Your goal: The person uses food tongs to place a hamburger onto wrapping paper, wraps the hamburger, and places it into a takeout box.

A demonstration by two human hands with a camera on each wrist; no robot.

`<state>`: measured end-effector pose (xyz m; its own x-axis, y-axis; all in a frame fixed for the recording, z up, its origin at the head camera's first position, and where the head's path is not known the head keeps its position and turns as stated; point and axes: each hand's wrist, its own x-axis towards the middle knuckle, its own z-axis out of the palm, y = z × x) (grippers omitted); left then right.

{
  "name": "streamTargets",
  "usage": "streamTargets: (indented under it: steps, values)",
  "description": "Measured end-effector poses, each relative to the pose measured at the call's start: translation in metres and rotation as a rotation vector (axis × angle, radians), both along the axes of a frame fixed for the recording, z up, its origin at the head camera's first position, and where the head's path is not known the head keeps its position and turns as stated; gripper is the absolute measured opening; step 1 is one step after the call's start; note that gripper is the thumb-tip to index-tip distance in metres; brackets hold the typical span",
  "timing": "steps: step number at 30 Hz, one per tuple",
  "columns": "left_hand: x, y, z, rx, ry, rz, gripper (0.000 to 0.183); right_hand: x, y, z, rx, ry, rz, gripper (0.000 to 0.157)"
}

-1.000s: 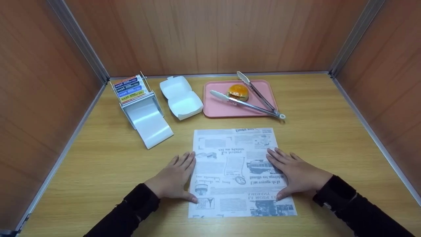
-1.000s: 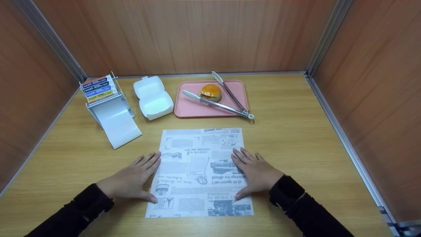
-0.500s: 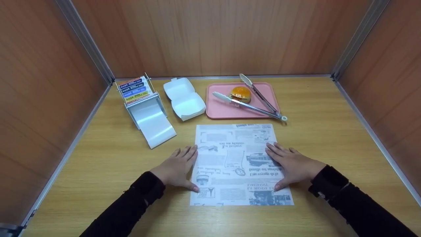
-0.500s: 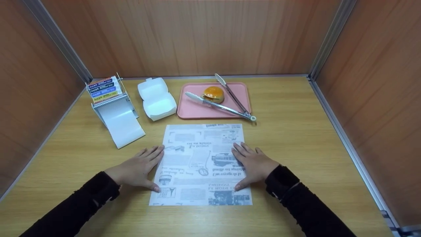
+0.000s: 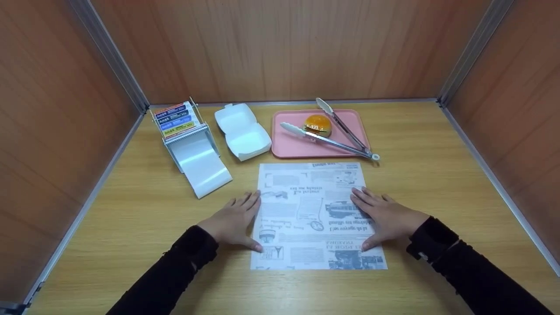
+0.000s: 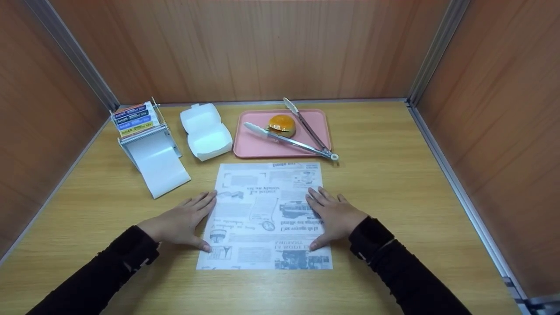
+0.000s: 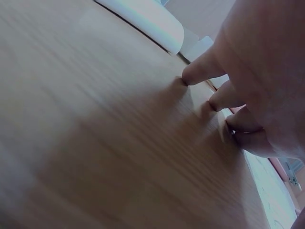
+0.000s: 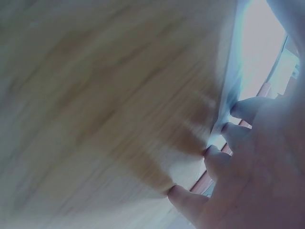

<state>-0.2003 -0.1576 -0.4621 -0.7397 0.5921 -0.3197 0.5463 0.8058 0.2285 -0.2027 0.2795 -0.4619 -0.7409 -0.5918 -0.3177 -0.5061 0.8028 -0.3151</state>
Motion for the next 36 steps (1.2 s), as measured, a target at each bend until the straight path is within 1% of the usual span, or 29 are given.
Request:
streamTargets:
  steps: [5,7,9,12,14,16,19,22,25,28,30,34,36]
  values:
    - [0.000,0.001,0.002,-0.004,-0.014,0.008,0.139,0.000,0.000,-0.001,0.006,-0.002,-0.006,0.139]
    - [-0.001,0.003,0.004,-0.027,-0.020,0.013,0.138,0.000,0.000,0.000,0.010,-0.003,-0.008,0.139]
    - [-0.003,0.006,0.010,-0.072,-0.024,0.023,0.136,0.000,-0.001,0.001,0.008,-0.007,-0.010,0.139]
    - [-0.009,0.017,0.022,-0.124,-0.022,0.050,0.130,0.000,-0.002,0.003,0.003,-0.010,-0.013,0.140]
    - [-0.016,0.025,0.030,-0.127,0.007,0.052,0.125,0.000,-0.002,0.004,0.003,-0.013,-0.015,0.140]
    - [-0.025,0.033,0.035,-0.100,0.052,0.044,0.120,0.001,-0.001,0.004,0.005,-0.013,-0.015,0.140]
    - [-0.043,0.041,0.038,-0.045,0.119,0.017,0.114,0.001,-0.001,0.004,0.008,-0.014,-0.013,0.140]
    - [-0.063,0.048,0.038,0.026,0.126,0.018,0.111,0.001,-0.001,0.004,-0.005,-0.023,-0.010,0.139]
    - [-0.082,0.055,0.035,0.076,0.120,0.015,0.113,0.001,0.000,0.003,-0.018,-0.033,-0.009,0.139]
    - [-0.096,0.061,0.032,0.074,0.118,0.015,0.117,0.000,-0.001,0.003,-0.007,-0.036,-0.014,0.140]
    - [-0.102,0.064,0.029,0.044,0.110,0.027,0.121,0.000,-0.001,0.002,0.001,-0.038,-0.016,0.140]
    - [-0.110,0.069,0.024,-0.023,0.100,0.048,0.130,-0.002,-0.001,0.002,0.018,-0.038,-0.024,0.141]
    - [-0.112,0.069,0.022,-0.036,0.098,0.056,0.131,-0.002,-0.002,0.001,0.024,-0.036,-0.023,0.141]
